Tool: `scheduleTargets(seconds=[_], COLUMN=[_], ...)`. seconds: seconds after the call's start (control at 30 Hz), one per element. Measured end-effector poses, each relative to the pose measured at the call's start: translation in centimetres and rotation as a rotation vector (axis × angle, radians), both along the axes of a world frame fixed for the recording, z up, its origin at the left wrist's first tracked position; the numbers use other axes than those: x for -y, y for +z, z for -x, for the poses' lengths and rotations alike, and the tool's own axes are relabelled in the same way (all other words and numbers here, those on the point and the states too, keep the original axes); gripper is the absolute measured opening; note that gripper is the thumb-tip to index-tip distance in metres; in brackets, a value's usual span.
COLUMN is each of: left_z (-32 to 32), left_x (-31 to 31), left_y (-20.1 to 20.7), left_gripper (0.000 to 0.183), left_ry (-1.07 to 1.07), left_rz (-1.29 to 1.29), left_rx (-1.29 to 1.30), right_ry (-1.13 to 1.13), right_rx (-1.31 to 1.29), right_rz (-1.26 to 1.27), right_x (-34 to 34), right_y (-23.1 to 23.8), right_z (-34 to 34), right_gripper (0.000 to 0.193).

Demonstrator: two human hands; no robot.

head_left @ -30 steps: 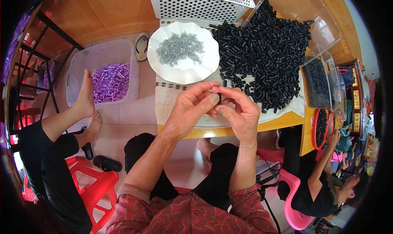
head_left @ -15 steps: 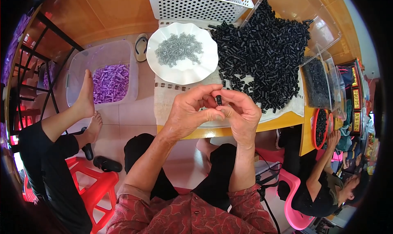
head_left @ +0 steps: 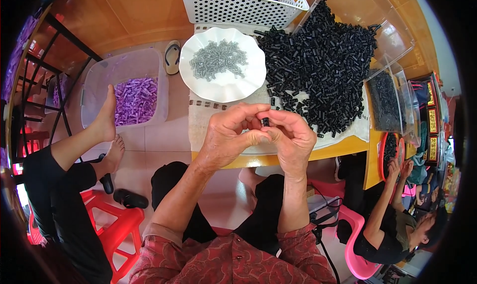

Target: The person assembles small plastic components by connecting the pieces together by hand.

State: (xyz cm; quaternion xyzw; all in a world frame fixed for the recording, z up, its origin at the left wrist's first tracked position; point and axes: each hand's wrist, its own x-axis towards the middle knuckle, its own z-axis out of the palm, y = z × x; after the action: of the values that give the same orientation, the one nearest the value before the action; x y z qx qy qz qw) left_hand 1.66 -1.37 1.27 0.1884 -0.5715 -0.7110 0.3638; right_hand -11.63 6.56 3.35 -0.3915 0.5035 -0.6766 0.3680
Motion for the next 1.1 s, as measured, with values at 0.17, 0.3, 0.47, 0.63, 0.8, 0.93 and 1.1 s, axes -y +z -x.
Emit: scheduleTargets(seconds=[0.17, 0.3, 0.47, 0.63, 0.8, 0.93, 1.1], left_z=[0.4, 0.2, 0.9, 1.2, 1.4, 1.2, 2.7], left_x=[-0.4, -0.3, -0.5, -0.9, -0.5, 0.5, 3.0], left_y=[1.2, 0.9, 0.2, -0.5, 0.6, 1.1, 3.2], left_gripper=[0.056, 0.052, 0.047, 0.040, 0.025, 0.021, 0.023], left_ry=[-0.044, -0.047, 0.041, 0.154, 0.259, 0.346, 0.458], left_rz=[-0.156, -0.204, -0.137, -0.083, -0.193, -0.305, -0.335], left_rx=[-0.105, -0.152, -0.080, -0.013, -0.035, -0.028, -0.021], right_ry=[-0.012, -0.026, -0.041, -0.046, -0.066, -0.266, -0.430], right_rx=[-0.049, -0.130, -0.324, -0.536, -0.475, -0.112, -0.108], right_rz=[0.061, 0.100, 0.045, 0.007, 0.160, -0.077, -0.141], right_x=[0.2, 0.3, 0.2, 0.5, 0.5, 0.2, 0.1], right_y=[-0.2, -0.2, -0.1, 0.2, -0.1, -0.6, -1.8], right_z=[0.5, 1.0, 1.3, 0.9, 1.5, 2.2, 3.2], right_gripper=[0.034, 0.038, 0.041, 0.046, 0.037, 0.015, 0.014])
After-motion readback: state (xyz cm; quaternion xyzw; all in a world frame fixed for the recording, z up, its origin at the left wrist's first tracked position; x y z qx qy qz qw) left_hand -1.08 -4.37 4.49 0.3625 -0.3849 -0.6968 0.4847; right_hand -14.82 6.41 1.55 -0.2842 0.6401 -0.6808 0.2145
